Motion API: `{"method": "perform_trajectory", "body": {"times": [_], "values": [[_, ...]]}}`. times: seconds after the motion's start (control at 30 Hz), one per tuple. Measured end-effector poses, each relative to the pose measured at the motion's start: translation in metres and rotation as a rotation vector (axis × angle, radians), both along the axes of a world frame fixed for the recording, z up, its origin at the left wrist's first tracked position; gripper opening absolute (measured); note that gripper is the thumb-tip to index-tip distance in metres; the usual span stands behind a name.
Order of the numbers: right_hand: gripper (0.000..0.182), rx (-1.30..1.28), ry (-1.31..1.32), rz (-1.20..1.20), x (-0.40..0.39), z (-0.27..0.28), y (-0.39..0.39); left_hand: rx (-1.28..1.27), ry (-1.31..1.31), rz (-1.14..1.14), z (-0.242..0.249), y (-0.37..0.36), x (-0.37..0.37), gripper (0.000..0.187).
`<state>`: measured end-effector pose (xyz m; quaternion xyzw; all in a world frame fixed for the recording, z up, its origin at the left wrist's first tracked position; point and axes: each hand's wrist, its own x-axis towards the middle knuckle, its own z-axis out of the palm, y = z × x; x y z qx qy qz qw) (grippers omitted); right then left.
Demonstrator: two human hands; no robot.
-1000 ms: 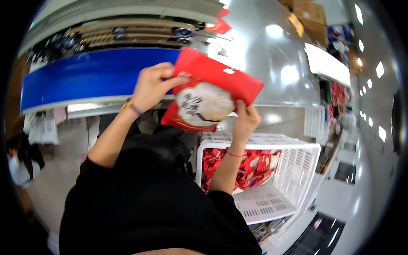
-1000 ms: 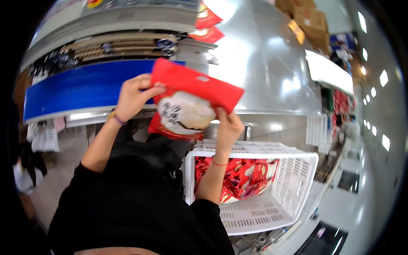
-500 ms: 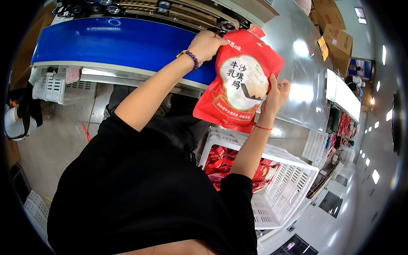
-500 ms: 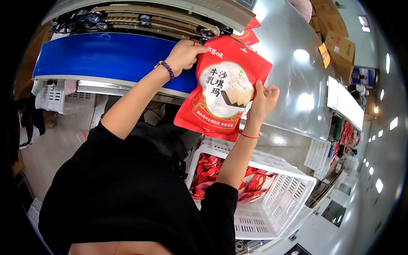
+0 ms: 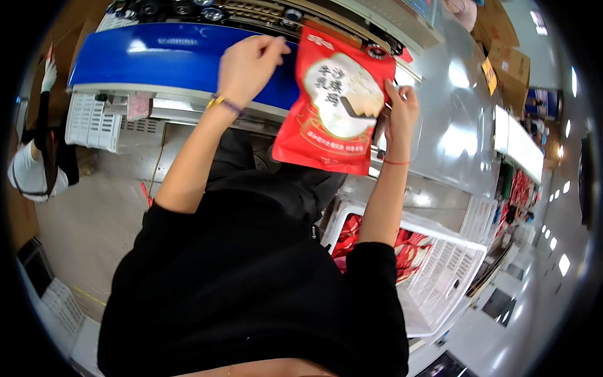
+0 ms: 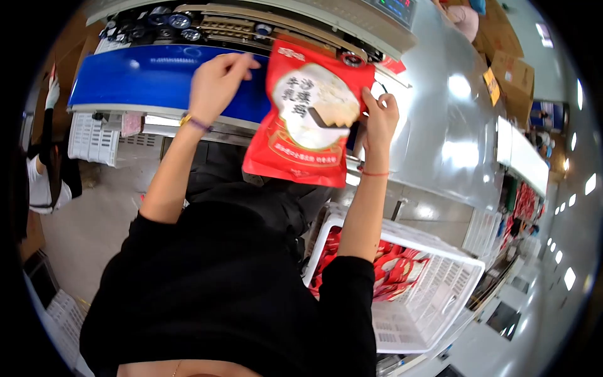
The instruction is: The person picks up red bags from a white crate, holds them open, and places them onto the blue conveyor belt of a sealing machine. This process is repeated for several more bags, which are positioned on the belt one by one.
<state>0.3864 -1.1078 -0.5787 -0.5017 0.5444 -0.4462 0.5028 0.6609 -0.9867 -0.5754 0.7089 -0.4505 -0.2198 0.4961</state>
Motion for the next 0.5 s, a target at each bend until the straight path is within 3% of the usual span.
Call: {"method": "perform_trajectory", "body": {"times": [0.07,0.13,0.2,0.27,0.3,0.33,0.4,0.5], "values": [[0.031,0.031,-0.209,-0.037,0.01,-0.007,0.014,-0.256,0.083,-0.03,0.021,0.037,-0.005,0.021],[0.028,0.081,-0.256,-0.11,-0.011,-0.008,0.039,-0.198,0.114,-0.227,0.048,0.059,-0.022,0.014],[0.026,-0.189,-0.12,-0.197,-0.036,-0.01,0.093,-0.275,0.067,-0.577,0.05,0.075,-0.04,0.014],[0.023,-0.263,-0.008,-0.368,-0.077,-0.016,0.131,-0.218,0.11,-0.742,0.054,0.08,-0.065,0.013],[0.02,-0.314,0.185,-0.677,-0.119,-0.036,0.168,-0.166,0.127,-0.872,0.047,0.079,-0.075,0.014],[0.02,-0.304,0.204,-0.714,-0.125,-0.03,0.187,-0.138,0.147,-0.922,0.049,0.082,-0.08,0.013],[0.016,-0.317,0.512,-1.128,-0.186,-0.048,0.266,-0.077,0.156,-1.041,0.028,0.086,-0.092,0.012],[0.027,-0.153,1.217,-1.221,-0.306,-0.095,0.319,0.01,0.144,-1.062,0.029,0.071,-0.13,0.012]]}}
